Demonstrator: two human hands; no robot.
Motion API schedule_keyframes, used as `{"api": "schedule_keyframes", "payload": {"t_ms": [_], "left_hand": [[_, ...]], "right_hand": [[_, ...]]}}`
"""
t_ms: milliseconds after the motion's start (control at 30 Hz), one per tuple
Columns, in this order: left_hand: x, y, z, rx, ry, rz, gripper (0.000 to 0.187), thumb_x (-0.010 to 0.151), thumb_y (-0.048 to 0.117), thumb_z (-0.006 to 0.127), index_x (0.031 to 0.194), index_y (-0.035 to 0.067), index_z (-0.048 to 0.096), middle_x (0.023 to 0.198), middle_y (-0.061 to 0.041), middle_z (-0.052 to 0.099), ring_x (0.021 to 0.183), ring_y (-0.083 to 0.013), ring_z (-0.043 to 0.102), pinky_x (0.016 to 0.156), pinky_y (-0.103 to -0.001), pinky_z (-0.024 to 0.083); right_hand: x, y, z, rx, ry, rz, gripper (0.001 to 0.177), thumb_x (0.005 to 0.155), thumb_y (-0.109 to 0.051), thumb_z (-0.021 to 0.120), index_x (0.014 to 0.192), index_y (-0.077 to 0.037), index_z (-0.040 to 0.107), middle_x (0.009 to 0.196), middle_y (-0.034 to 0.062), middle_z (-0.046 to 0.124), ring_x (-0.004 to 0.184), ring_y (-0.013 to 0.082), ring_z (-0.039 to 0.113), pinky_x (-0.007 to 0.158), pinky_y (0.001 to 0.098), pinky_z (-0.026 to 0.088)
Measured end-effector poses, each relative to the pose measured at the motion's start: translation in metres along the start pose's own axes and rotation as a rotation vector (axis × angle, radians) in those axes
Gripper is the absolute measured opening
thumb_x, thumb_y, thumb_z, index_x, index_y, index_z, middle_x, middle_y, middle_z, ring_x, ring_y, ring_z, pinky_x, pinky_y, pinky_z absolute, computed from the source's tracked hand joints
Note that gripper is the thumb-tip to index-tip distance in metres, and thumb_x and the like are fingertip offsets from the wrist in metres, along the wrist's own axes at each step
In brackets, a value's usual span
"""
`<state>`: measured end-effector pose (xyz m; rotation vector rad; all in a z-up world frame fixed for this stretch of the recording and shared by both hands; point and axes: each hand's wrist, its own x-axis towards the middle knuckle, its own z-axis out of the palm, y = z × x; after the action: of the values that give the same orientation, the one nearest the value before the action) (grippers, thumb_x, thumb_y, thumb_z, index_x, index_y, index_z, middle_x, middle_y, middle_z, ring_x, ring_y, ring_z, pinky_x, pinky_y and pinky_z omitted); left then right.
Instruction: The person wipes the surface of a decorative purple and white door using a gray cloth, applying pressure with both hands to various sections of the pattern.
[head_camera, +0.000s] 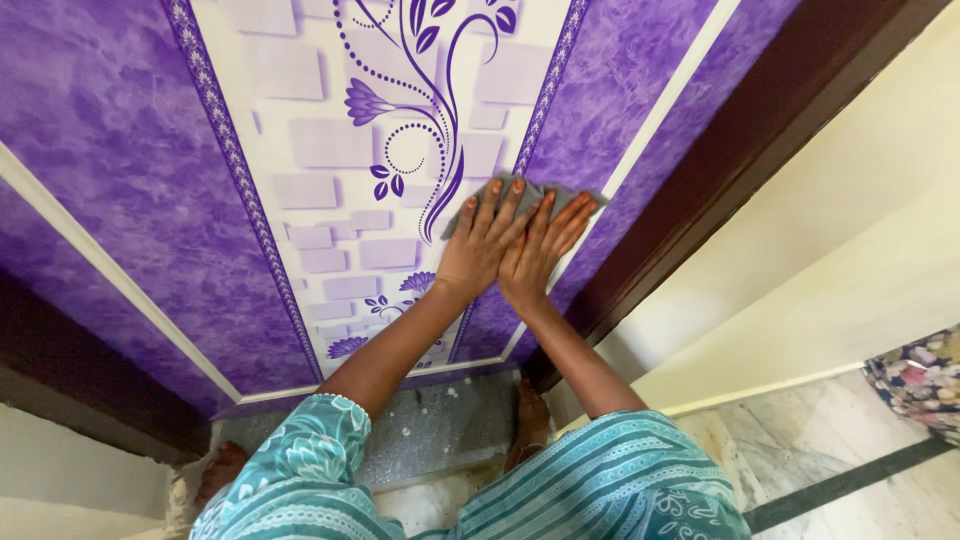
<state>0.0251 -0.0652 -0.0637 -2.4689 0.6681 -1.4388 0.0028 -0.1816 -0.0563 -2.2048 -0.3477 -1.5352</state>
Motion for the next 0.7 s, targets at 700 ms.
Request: {"api": "schedule_keyframes", "payload": {"t_ms": [700], "left_hand": [[-0.092, -0.097, -0.008, 0.079, -0.063, 0.113, 0.062, 0.106, 0.032, 0.04, 0.164, 0.013, 0.04, 0.173, -0.014, 0.017, 0.159, -0.0347, 0.008, 0.126, -0.052, -0.002]], "right_hand": [[-0.042, -0.062, 0.068, -0.007, -0.093, -0.182, 0.074, 0.107, -0.026, 0.043, 0.167, -0.007, 0.005, 0.168, 0.0326, -0.015, 0.154, 0.057, -0.018, 0.121, 0.0763, -0.012]]}}
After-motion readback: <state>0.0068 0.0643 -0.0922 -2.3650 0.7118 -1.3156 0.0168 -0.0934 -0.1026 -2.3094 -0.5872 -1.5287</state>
